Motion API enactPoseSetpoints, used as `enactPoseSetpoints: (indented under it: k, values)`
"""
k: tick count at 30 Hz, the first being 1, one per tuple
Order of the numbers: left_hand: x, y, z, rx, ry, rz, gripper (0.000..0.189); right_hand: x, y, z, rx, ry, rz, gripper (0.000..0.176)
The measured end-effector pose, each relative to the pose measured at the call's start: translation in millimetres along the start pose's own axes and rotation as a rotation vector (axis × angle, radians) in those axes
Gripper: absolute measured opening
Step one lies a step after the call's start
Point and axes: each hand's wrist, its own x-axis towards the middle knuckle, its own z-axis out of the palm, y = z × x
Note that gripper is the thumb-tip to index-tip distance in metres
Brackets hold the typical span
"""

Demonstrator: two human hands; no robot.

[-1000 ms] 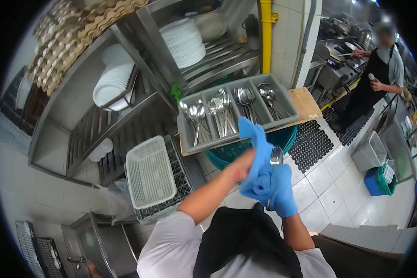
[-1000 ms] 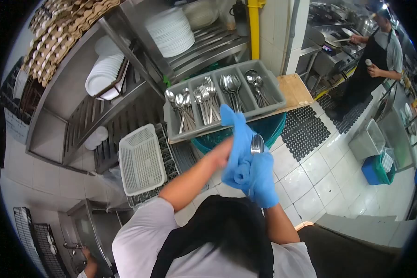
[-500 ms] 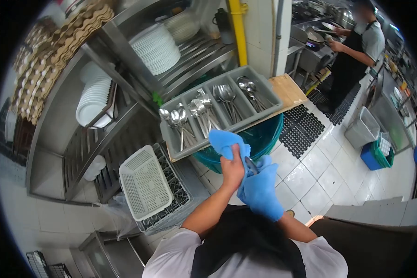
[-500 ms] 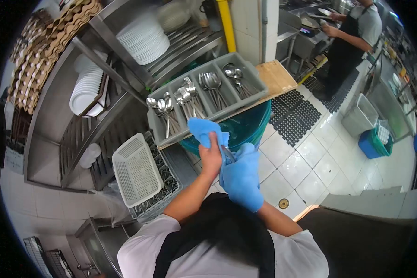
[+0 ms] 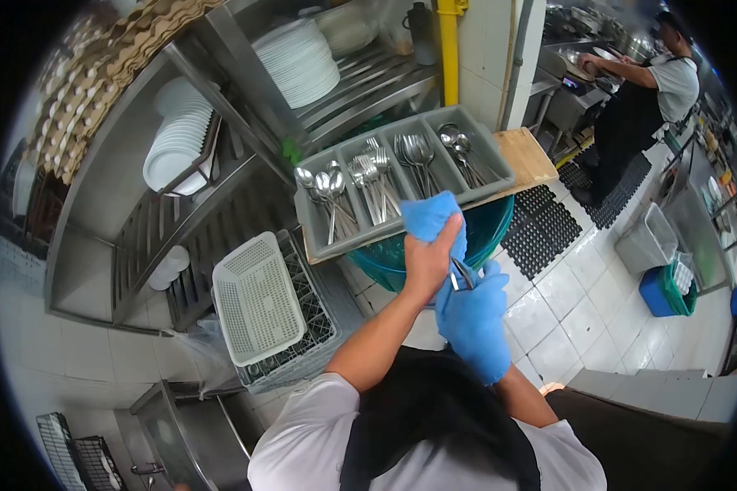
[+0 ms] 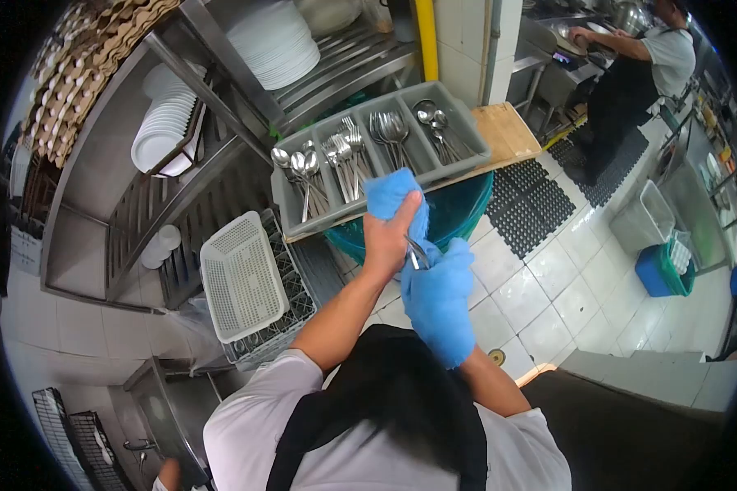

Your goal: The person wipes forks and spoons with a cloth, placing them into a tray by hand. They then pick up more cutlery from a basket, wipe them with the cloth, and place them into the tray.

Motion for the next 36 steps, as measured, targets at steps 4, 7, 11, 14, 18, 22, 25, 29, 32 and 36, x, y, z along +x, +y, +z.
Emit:
enactPoseSetpoints:
  k: [4,7,11,14,18,22,25,29,32,36]
  values:
    - [51,28,-27,-0.422,0.388,-0.147,0.031,-4,-2,3,-0.311,-0.003,0.155,0.033]
    - [18,20,-38,-0.764,-0.161,-0.531,0.037,2,7,-5,-0.523,0.035,0.276,0.030]
    - [-27,-25,-15,-0.419,-0.287,-0.344,0.044,7,14,5,-0.310,-0.052,0.014,0.030]
    - [-19,-10,-22,-0.560,-0.308,-0.485,0.038,-1,-8,-7,-0.512,-0.036,-0.205,0.032]
    - [-52,-22,-7,-0.268,-0.178,-0.416,0.027,7,11,-2,-1.186,-0.505,-0.279,0.043]
    - [-35,-27,-10,-0.370,-0.164,-0.431,0.032,1,10,-6,-0.378,-0.131,0.351,0.048]
    - [-49,-18,1,-0.305,-0.009,-0.659,0.033,4,38,-6,-0.534,-0.223,-0.459,0.045]
    - [-66,-33,-8,-0.382,-0.067,-0.434,0.033,-6,15,-16,-0.453,-0.292,-0.158,0.035]
    - [-71,-28,-12,-0.361,-0.013,-0.478,0.029,-9,9,-11,-0.276,-0.267,-0.151,0.028]
    - [-18,-24,-42,-0.252,0.066,-0.531,0.028,-10,73,10,-0.247,-0.426,-0.231,0.045]
